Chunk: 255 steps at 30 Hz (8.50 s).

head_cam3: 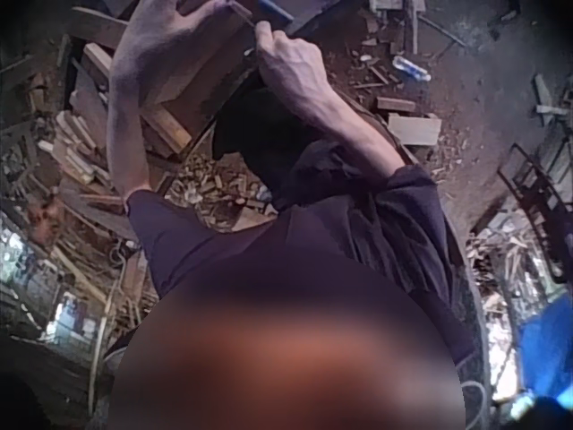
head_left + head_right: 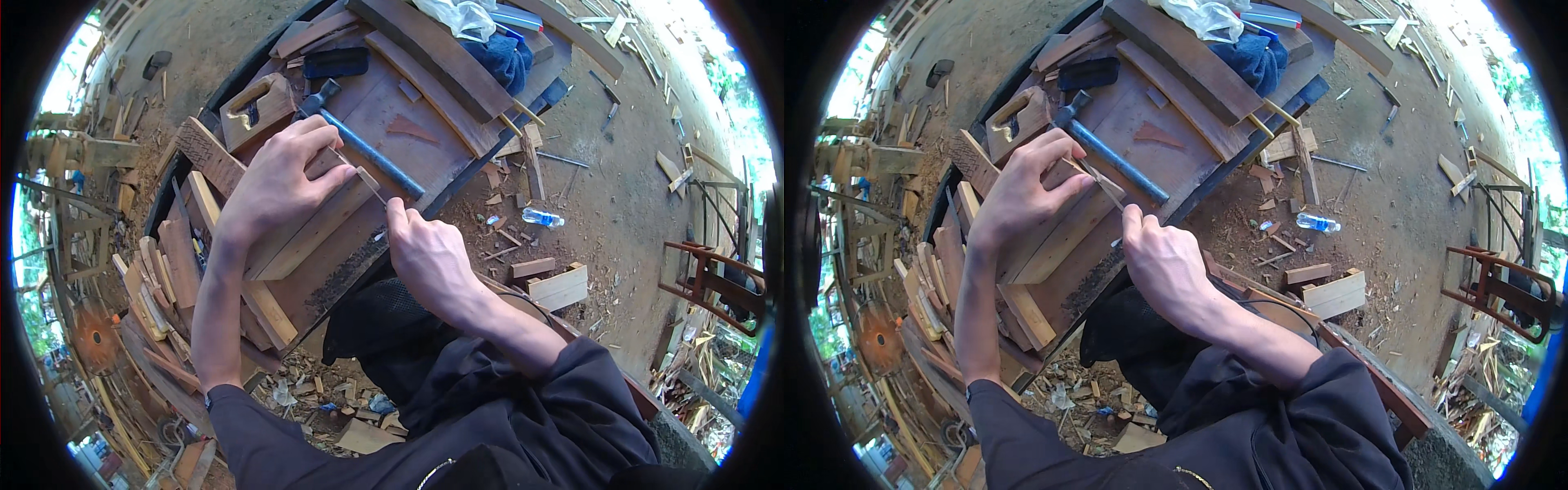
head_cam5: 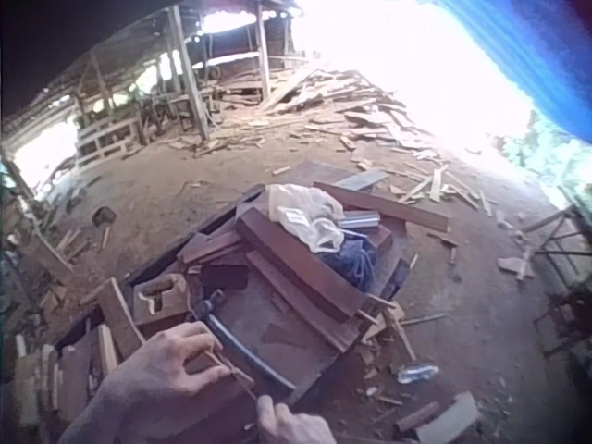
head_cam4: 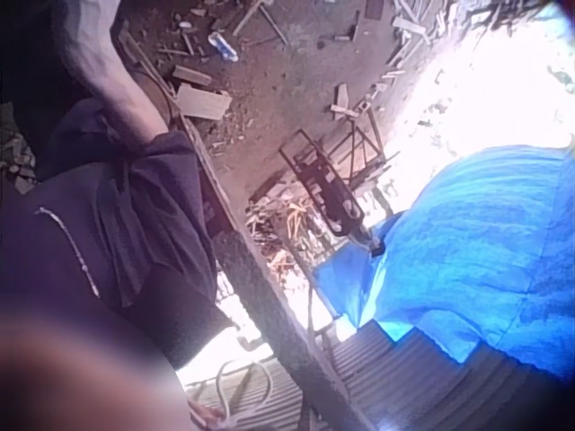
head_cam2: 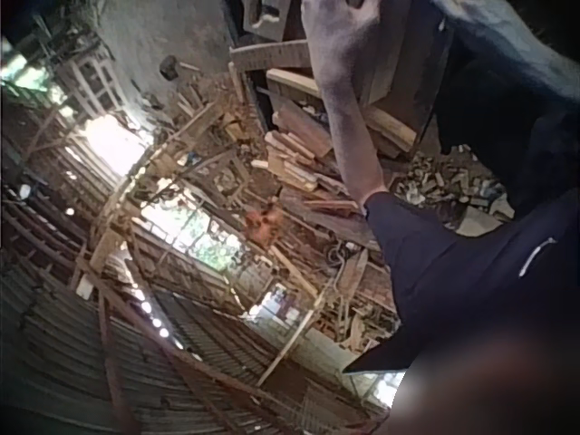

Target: The person shapes and carves small wooden components by hand, using a hammer and chisel at a workshop bench.

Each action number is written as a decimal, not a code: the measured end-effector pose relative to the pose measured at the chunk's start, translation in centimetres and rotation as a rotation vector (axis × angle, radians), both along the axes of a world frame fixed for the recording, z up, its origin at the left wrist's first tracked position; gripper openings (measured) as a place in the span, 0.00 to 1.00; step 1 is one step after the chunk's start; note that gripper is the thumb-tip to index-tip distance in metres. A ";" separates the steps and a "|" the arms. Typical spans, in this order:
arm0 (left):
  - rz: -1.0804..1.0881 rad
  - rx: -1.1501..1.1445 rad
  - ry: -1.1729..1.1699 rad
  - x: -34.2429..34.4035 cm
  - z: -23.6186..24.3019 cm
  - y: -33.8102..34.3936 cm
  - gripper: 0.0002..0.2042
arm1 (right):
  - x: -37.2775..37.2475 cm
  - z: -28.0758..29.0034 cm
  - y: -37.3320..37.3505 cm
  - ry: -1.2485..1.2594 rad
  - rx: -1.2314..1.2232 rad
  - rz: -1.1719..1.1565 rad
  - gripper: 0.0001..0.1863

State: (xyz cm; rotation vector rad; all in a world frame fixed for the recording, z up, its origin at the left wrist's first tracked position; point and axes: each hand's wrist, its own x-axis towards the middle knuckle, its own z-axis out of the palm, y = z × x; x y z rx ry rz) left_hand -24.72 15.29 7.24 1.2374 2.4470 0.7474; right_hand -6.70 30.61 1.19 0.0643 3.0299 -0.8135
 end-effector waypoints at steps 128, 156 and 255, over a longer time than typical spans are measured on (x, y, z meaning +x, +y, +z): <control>0.866 -0.116 0.840 21.9 -6.4 -6.6 0.40 | 0.1 -7.7 24.4 0.424 -0.849 -0.690 0.13; 0.901 -0.040 0.788 22.4 -4.5 -5.4 0.32 | 7.3 3.1 18.6 0.592 -1.109 -0.486 0.17; 0.935 1.329 -0.506 26.4 -3.5 0.6 0.10 | 9.3 1.8 12.9 -0.031 -0.937 -0.444 0.13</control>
